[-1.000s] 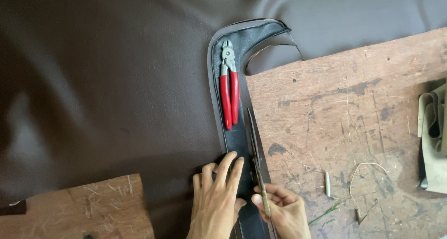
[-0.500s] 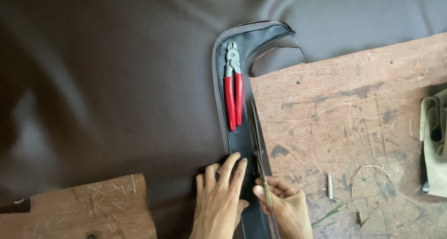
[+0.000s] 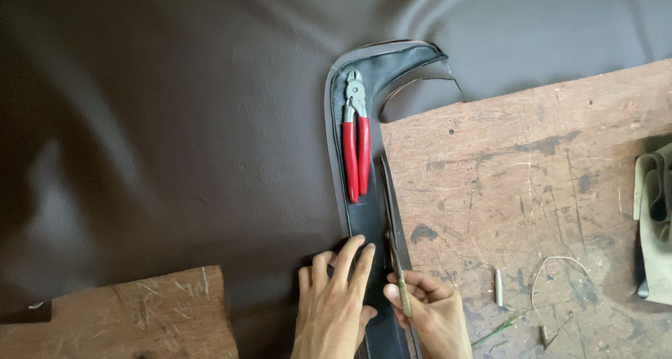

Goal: The person uses shears to cut a specific pattern from brown upholstery fabric by following the edges of a curved template, handling various fabric pieces and tools on a wooden workbench.

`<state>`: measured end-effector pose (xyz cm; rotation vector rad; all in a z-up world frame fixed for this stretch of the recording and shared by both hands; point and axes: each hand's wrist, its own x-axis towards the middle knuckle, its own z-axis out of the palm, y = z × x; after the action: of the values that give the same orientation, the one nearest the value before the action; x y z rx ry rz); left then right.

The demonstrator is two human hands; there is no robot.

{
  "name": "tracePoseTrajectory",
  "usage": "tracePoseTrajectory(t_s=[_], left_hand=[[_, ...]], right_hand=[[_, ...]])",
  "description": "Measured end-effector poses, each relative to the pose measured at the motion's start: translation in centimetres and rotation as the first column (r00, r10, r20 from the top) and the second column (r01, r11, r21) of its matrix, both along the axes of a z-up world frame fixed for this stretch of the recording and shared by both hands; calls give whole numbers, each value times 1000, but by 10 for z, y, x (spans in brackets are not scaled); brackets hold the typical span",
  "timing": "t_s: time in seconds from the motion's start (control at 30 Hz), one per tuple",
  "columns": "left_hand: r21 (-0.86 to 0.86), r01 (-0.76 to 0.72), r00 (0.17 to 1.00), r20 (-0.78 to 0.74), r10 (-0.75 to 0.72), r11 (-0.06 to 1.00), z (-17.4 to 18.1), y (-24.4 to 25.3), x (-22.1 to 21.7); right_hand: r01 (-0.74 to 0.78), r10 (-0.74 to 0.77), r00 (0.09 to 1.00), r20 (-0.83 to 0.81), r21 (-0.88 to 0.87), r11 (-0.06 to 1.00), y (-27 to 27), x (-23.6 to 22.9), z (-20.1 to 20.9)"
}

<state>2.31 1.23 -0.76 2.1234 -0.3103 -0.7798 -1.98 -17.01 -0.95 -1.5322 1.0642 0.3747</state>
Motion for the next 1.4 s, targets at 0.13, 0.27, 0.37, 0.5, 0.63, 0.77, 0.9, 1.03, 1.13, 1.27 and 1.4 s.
tracePoseTrajectory(t_s=[0.13,0.27,0.37,0.5,0.63,0.77,0.9,1.03,1.13,1.27,1.4], left_hand=[[3,32,999,-35,-32,999,-3,-2,1],[18,33,999,-6,-33,999,-4,-2,-1],[20,20,1000,2,-20,1000,-4,-3,-2],[13,25,1000,-10,-25,1000,-2,0,1],[21,31,999,10,-31,999,-2,0,1],[16,28,1000,4,-28,999,-4,0,0],[10,49,998,-28,-49,999,-6,-1,1],[3,50,999,-22,-50,999,-8,0,0],[3,68,997,-48,-68,998,-11,-2,1],[-5,55,998,-17,-55,998,-13,-1,-2],[-19,22,998,56,-21,1000,-15,0,-4]], right_hand=[[1,-1,1000,-2,17,1000,3,10,4],[12,-13,1000,14,26,1000,7,14,9],[19,-20,1000,19,42,999,6,13,8],[14,-14,1000,13,40,999,4,13,6],[19,-19,1000,3,30,999,4,17,4],[20,-22,999,28,67,998,7,22,4],[36,-36,999,15,43,998,10,22,5],[34,-36,999,34,45,998,11,21,5],[48,-48,999,-2,38,998,11,24,6],[31,-32,999,6,41,999,15,34,9],[64,-65,998,19,66,996,18,39,11]])
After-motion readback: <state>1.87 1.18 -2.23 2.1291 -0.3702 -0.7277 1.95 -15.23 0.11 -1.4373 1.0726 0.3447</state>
